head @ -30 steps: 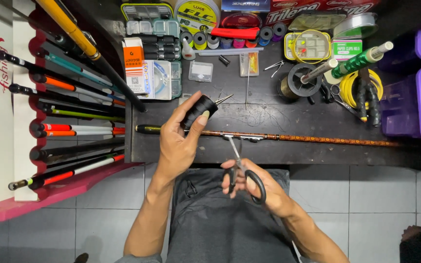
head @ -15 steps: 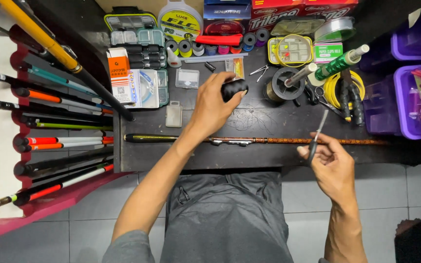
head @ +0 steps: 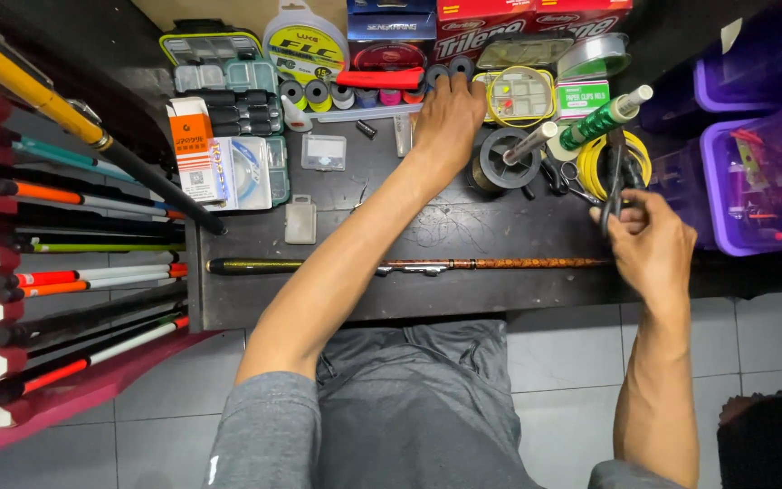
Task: Repairing a fishing rod by wrapping thread around a guide to secure it to the blank, including cutting and tucking the thread.
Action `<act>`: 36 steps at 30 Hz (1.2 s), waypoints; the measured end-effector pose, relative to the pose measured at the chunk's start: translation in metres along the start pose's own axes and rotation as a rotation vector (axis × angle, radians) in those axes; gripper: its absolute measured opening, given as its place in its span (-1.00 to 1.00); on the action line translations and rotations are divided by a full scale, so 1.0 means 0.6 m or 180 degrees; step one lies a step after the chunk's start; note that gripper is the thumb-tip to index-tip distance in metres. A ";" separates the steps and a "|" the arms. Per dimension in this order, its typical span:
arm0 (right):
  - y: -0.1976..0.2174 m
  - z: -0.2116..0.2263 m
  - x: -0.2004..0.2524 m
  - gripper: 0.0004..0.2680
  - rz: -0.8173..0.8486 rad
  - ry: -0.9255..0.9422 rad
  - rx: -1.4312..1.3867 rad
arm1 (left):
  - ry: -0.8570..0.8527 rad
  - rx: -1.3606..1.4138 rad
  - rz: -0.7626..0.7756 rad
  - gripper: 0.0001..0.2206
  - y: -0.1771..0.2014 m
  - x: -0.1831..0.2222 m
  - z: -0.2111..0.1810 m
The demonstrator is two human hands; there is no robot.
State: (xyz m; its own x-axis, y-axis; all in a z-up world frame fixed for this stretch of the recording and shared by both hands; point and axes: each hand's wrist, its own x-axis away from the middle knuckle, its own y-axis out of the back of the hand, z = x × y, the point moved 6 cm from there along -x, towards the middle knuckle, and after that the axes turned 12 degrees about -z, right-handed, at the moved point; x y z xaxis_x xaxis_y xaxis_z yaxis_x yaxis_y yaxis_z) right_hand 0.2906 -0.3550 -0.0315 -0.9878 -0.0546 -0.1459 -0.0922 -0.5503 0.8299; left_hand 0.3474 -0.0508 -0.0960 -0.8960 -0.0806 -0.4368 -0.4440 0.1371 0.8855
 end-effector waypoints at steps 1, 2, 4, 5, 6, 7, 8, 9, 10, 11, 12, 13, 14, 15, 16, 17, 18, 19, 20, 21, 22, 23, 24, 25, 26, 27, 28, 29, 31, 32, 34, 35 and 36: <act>-0.010 -0.022 -0.022 -0.69 -0.0109 0.0259 0.0325 | -0.0039 -0.0013 -0.0038 -0.42 0.000 -0.001 -0.001; -0.021 -0.042 -0.045 -0.72 -0.0218 0.0525 0.0648 | -0.0075 -0.0025 -0.0081 -0.39 0.000 -0.003 -0.002; -0.037 -0.063 -0.081 -0.73 -0.0248 0.0559 0.0836 | -0.0073 -0.0009 -0.0018 -0.40 -0.015 -0.009 0.003; -0.045 -0.074 -0.098 -0.74 -0.0278 0.0589 0.1023 | -0.0075 0.0007 0.0047 -0.40 -0.023 -0.011 0.005; -0.047 -0.067 -0.103 -0.74 -0.0283 0.0590 0.1024 | -0.0077 0.0008 0.0043 -0.40 -0.023 -0.011 0.008; -0.050 -0.058 -0.107 -0.75 -0.0264 0.0664 0.1012 | -0.0074 0.0105 0.0148 -0.44 -0.026 -0.011 0.010; -0.054 -0.050 -0.110 -0.76 -0.0243 0.0735 0.0998 | -0.0072 0.0201 0.0258 -0.48 -0.029 -0.008 0.012; -0.056 -0.058 -0.114 -0.76 -0.0244 0.0732 0.0999 | -0.0075 0.0202 0.0258 -0.48 -0.032 -0.008 0.013; -0.060 -0.067 -0.118 -0.79 -0.0200 0.0648 0.0780 | -0.0084 0.0206 0.0291 -0.47 -0.035 -0.006 0.014; -0.064 -0.076 -0.122 -0.81 -0.0155 0.0563 0.0560 | -0.0093 0.0210 0.0324 -0.47 -0.038 -0.005 0.016; -0.056 -0.064 -0.118 -0.81 -0.0151 0.0567 0.0560 | -0.0087 0.0209 0.0325 -0.47 -0.034 -0.006 0.015; -0.049 -0.055 -0.113 -0.81 -0.0103 0.0429 0.0429 | -0.0056 0.0198 0.0372 -0.45 -0.031 -0.006 0.015; -0.039 -0.048 -0.107 -0.80 -0.0061 0.0285 0.0304 | -0.0032 0.0194 0.0418 -0.43 -0.028 -0.007 0.012; -0.033 -0.041 -0.095 -0.80 -0.0063 0.0283 0.0310 | -0.0033 0.0200 0.0418 -0.43 -0.024 -0.006 0.010; -0.024 -0.028 -0.084 -0.81 -0.0208 0.0436 0.0324 | -0.0095 0.0121 0.0390 -0.41 -0.019 -0.005 0.010; -0.014 -0.015 -0.073 -0.81 -0.0352 0.0590 0.0337 | -0.0157 0.0042 0.0362 -0.39 -0.013 -0.004 0.009; -0.006 0.002 -0.056 -0.81 -0.0347 0.0589 0.0337 | -0.0153 0.0041 0.0367 -0.39 -0.007 -0.004 0.010; 0.004 0.020 -0.039 -0.82 -0.0370 0.0559 0.0187 | -0.0126 0.0083 0.0385 -0.38 -0.001 -0.004 0.012; 0.013 0.039 -0.022 -0.83 -0.0395 0.0531 0.0033 | -0.0097 0.0121 0.0402 -0.36 0.006 -0.003 0.014; 0.019 0.059 -0.002 -0.83 -0.0390 0.0532 0.0030 | -0.0094 0.0117 0.0404 -0.36 0.009 -0.001 0.017; 0.025 0.077 0.016 -0.86 -0.0356 0.0435 -0.0239 | -0.0075 0.0226 0.0334 -0.33 0.014 0.001 0.020; 0.031 0.095 0.034 -0.87 -0.0320 0.0337 -0.0508 | -0.0057 0.0335 0.0262 -0.30 0.019 0.003 0.024; 0.035 0.110 0.056 -0.87 -0.0303 0.0340 -0.0509 | -0.0042 0.0332 0.0271 -0.30 0.048 0.008 0.026; 0.031 0.123 0.079 -0.86 -0.0024 0.0190 -0.0789 | 0.0010 0.0556 0.0242 -0.32 0.078 0.013 0.027; 0.027 0.137 0.102 -0.85 0.0264 0.0040 -0.1068 | 0.0070 0.0777 0.0216 -0.33 0.108 0.019 0.029; 0.018 0.139 0.125 -0.85 0.0290 0.0041 -0.1069 | 0.0091 0.0770 0.0228 -0.33 0.140 0.035 0.038; -0.006 0.149 0.152 -0.83 0.0881 0.0162 -0.1166 | 0.0051 0.1215 -0.0200 -0.49 0.185 0.045 0.045; -0.027 0.158 0.183 -0.82 0.1474 0.0281 -0.1254 | 0.0004 0.1655 -0.0631 -0.60 0.232 0.058 0.052; -0.084 0.183 0.239 -0.77 0.2098 0.0480 -0.1090 | 0.0213 0.2031 -0.0775 -0.68 0.324 0.097 0.074; -0.116 0.194 0.277 -0.71 0.2701 0.0668 -0.0913 | 0.0406 0.2421 -0.0916 -0.72 0.370 0.117 0.087; -0.180 0.179 0.328 -0.62 0.3026 0.0845 -0.0683 | 0.0850 0.2596 -0.1045 -0.78 0.460 0.175 0.104; -0.215 0.171 0.359 -0.53 0.3336 0.1021 -0.0451 | 0.1286 0.2768 -0.1169 -0.84 0.504 0.207 0.119; -0.219 0.193 0.363 -0.53 0.3354 0.1034 -0.0452 | 0.1303 0.2753 -0.1175 -0.84 0.507 0.249 0.130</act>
State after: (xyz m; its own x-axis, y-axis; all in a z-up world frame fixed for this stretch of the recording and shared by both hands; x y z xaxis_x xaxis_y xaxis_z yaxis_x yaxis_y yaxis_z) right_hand 0.0730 -0.1977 -0.1101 -0.4817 -0.7552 0.4446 0.8096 -0.1893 0.5556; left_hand 0.0775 0.0561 0.0959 -0.7010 -0.5706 -0.4278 -0.6928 0.6873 0.2185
